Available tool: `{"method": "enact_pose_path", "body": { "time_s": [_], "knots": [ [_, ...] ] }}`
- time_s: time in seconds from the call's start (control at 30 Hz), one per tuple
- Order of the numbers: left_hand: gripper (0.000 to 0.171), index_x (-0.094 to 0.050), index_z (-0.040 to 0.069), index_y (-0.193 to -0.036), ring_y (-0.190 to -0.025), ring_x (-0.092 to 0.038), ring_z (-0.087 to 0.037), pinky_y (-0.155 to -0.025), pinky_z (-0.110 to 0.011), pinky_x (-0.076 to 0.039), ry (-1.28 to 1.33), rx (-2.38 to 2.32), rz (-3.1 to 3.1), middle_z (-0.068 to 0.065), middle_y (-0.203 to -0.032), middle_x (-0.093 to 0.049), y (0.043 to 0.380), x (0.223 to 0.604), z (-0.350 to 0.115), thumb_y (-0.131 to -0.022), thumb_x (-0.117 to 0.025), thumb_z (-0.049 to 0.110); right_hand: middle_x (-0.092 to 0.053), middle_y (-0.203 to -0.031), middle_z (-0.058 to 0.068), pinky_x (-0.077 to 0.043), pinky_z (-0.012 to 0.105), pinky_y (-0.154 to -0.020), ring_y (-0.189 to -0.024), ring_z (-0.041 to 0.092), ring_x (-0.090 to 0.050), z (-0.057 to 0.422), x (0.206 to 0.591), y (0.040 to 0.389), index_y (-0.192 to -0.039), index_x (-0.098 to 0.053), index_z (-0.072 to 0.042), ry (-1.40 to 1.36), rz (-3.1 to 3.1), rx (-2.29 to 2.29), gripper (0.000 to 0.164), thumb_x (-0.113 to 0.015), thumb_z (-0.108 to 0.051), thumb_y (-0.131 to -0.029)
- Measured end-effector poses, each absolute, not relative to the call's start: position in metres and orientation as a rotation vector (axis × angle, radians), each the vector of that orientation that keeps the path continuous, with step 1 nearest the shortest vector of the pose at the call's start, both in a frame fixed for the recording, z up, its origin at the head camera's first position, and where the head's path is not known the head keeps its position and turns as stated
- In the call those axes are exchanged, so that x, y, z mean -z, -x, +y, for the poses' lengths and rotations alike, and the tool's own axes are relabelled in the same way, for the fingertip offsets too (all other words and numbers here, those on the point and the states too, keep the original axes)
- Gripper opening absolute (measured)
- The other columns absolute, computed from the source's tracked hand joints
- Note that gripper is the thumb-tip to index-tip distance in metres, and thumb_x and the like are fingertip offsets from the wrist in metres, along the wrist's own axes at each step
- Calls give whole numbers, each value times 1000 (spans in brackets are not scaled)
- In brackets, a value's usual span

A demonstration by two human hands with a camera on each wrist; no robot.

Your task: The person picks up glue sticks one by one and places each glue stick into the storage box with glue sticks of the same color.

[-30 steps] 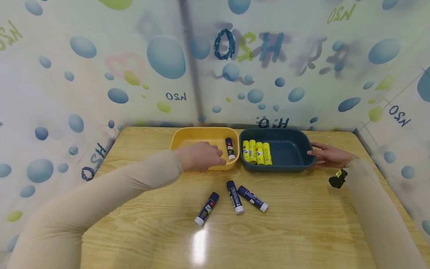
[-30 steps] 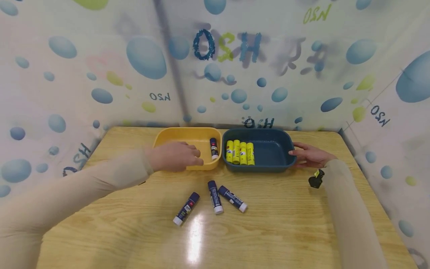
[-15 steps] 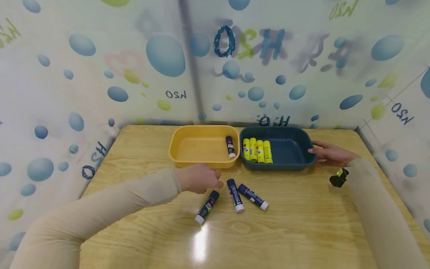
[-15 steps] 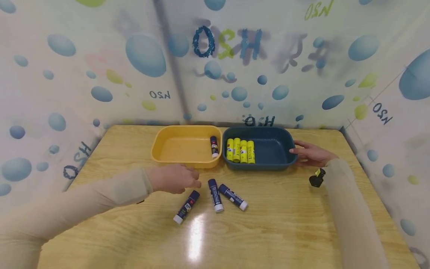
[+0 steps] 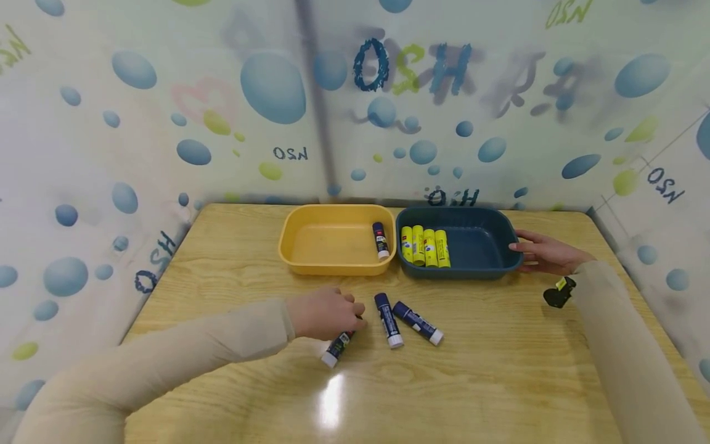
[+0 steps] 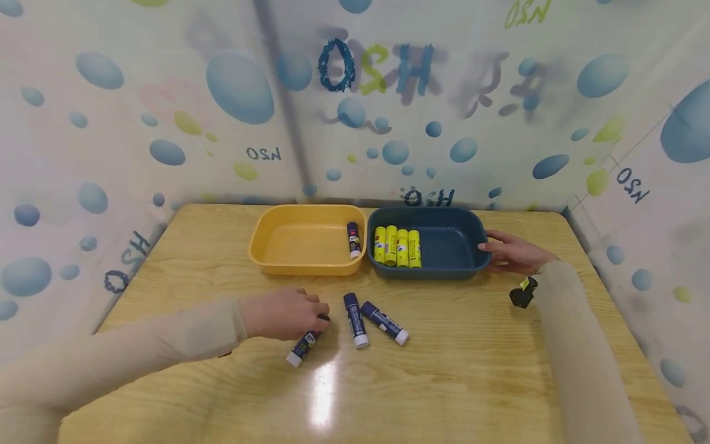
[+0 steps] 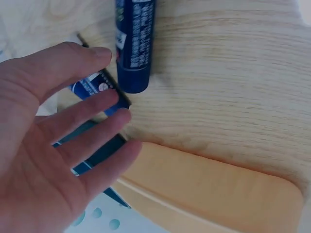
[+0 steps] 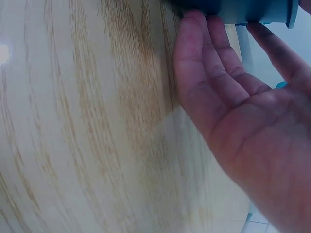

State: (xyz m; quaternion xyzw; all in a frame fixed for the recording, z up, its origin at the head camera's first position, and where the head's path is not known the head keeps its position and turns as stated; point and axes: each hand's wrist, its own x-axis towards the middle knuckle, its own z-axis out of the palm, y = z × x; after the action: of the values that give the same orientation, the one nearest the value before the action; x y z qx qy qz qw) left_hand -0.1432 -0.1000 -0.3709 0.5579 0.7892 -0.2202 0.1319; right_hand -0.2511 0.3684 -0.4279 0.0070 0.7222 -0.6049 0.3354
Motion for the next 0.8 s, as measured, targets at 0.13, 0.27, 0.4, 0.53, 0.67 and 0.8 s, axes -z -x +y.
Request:
{"method": "enact_pose_path", "body": {
  "time_s": [0.13, 0.27, 0.4, 0.53, 0.67, 0.8],
  "knots": [
    [34, -68, 28, -118, -113, -54, -13, -90, -31, -48, -1749, 704, 2263, 6, -123, -59, 137, 377, -106, -87, -72, 15, -53, -113, -3, -50, 34, -89, -98, 11, -61, 368, 427, 251, -153, 11, -6, -15, 1880, 1578, 80, -48, -25, -103],
    [31, -69, 32, -111, -122, -49, -12, -98, -35, -44, -1865, 742, 2255, 8, -125, -58, 133, 385, -111, -85, -74, 16, -52, -114, -2, -50, 33, -89, -98, 10, -61, 368, 427, 250, -152, 12, -4, -5, 1888, 1571, 81, -48, -26, -103],
    [27, -70, 34, -107, -119, -49, -13, -98, -35, -44, -1956, 767, 2276, 10, -122, -58, 131, 394, -114, -84, -74, 21, -52, -113, -3, -49, 34, -89, -98, 10, -61, 367, 426, 249, -153, 11, -5, -28, 1881, 1583, 81, -48, -26, -102],
    [25, -69, 36, -107, -115, -50, -13, -97, -34, -43, -2016, 782, 2281, 10, -119, -59, 132, 399, -116, -84, -73, 25, -53, -113, -2, -49, 35, -90, -99, 11, -60, 367, 426, 249, -153, 10, -5, -41, 1880, 1581, 80, -47, -27, -103],
    [24, -69, 37, -108, -112, -50, -12, -96, -32, -43, -2041, 790, 2266, 10, -117, -60, 135, 402, -114, -86, -71, 28, -52, -116, 0, -48, 35, -92, -100, 11, -60, 367, 426, 249, -153, 11, -6, -38, 1888, 1567, 79, -46, -28, -103],
    [27, -68, 38, -112, -112, -51, -11, -96, -31, -43, -2007, 808, 2242, 11, -118, -60, 137, 402, -111, -87, -70, 28, -52, -116, 0, -48, 36, -92, -100, 12, -60, 367, 425, 249, -153, 11, -6, -37, 1886, 1568, 80, -47, -28, -103]
  ]
}}
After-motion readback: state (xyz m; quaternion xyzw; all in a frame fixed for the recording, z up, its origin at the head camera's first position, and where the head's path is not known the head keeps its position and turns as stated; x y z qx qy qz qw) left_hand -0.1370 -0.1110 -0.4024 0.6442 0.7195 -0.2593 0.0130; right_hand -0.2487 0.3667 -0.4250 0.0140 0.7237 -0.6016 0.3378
